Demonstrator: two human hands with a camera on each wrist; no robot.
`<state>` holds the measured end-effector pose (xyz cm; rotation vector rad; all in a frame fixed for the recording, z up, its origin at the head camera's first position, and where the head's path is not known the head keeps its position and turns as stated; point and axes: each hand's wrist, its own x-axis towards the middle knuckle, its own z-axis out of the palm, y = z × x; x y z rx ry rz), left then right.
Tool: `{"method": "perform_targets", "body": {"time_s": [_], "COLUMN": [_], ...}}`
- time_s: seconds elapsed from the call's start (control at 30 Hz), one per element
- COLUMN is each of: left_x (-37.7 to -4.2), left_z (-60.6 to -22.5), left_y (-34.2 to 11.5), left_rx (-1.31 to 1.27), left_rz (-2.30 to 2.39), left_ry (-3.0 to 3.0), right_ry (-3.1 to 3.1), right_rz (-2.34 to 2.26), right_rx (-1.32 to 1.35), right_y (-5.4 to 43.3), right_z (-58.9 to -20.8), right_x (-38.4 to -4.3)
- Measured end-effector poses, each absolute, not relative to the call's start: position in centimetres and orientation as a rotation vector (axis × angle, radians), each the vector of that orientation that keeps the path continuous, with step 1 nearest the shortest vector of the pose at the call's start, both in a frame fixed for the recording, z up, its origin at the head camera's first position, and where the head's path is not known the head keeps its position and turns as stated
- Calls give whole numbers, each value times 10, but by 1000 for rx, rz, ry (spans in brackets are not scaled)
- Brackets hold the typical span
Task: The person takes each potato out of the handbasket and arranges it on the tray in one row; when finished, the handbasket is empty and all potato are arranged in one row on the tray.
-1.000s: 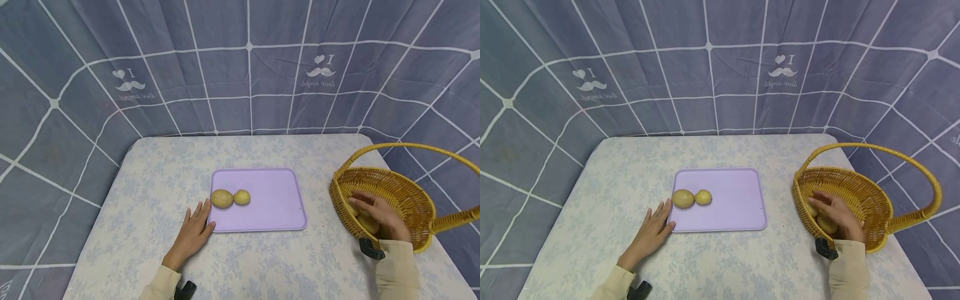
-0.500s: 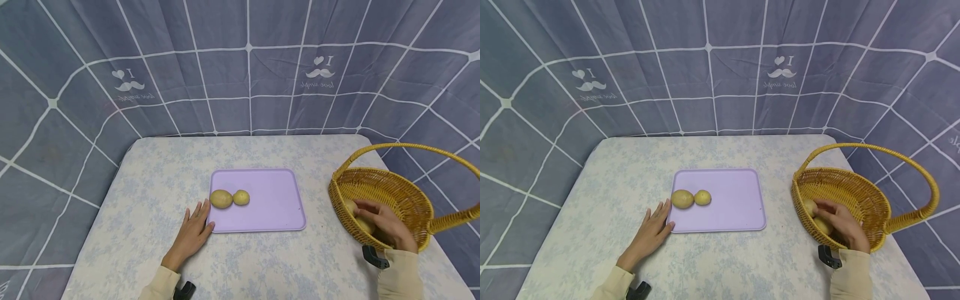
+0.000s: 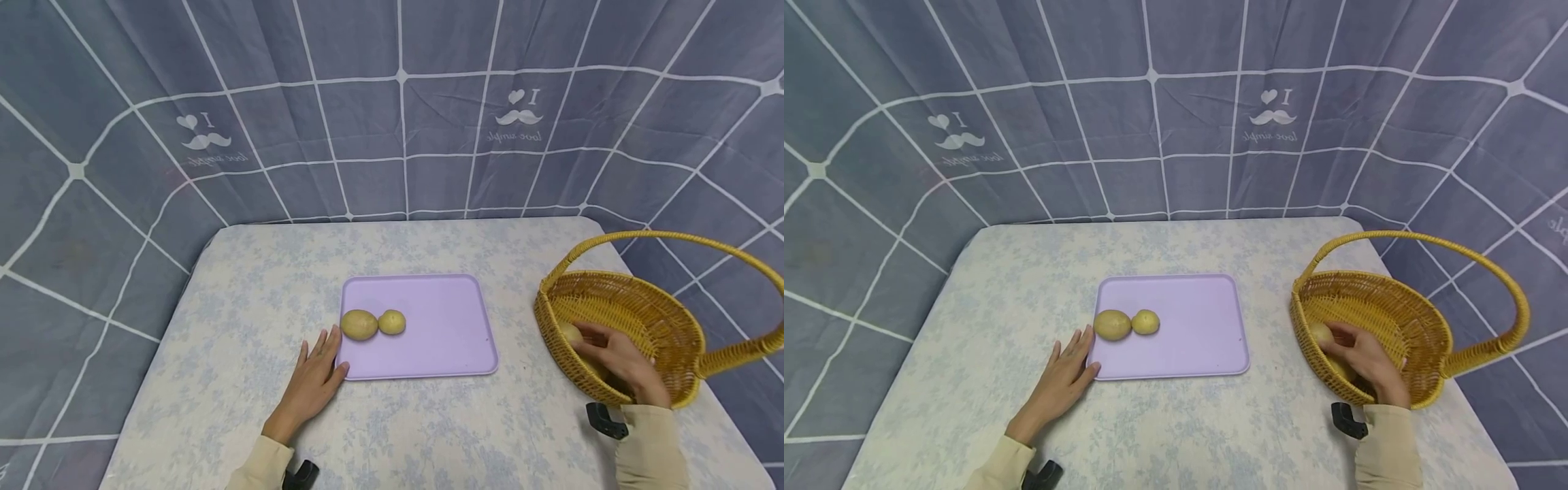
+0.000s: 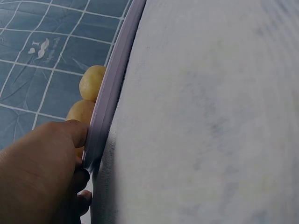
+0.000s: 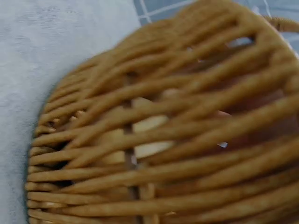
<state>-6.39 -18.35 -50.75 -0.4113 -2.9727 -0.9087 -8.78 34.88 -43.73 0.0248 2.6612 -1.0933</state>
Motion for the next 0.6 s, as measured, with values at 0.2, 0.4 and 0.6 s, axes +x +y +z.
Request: {"method": "perform_targets", "body": {"time_s": [0.2,0.4,0.6], "left_x": [-64,-63,-63], "left_z": [-507,-508,-507], "left_y": [-183,-184,-183], "left_rx": [-415,-409,-409], "left_rz": [-909,-911,-925], "left_ry": [-2968,-2964,-2955], "right_ry": [2741,2748,2769], "right_rz": [-1060,-1049,-1044], "right_rx": [3,1,-11], "right_y": [340,338,338], "right_z": [-440,-440,-439], "right_x": [-92,-93,-94]}}
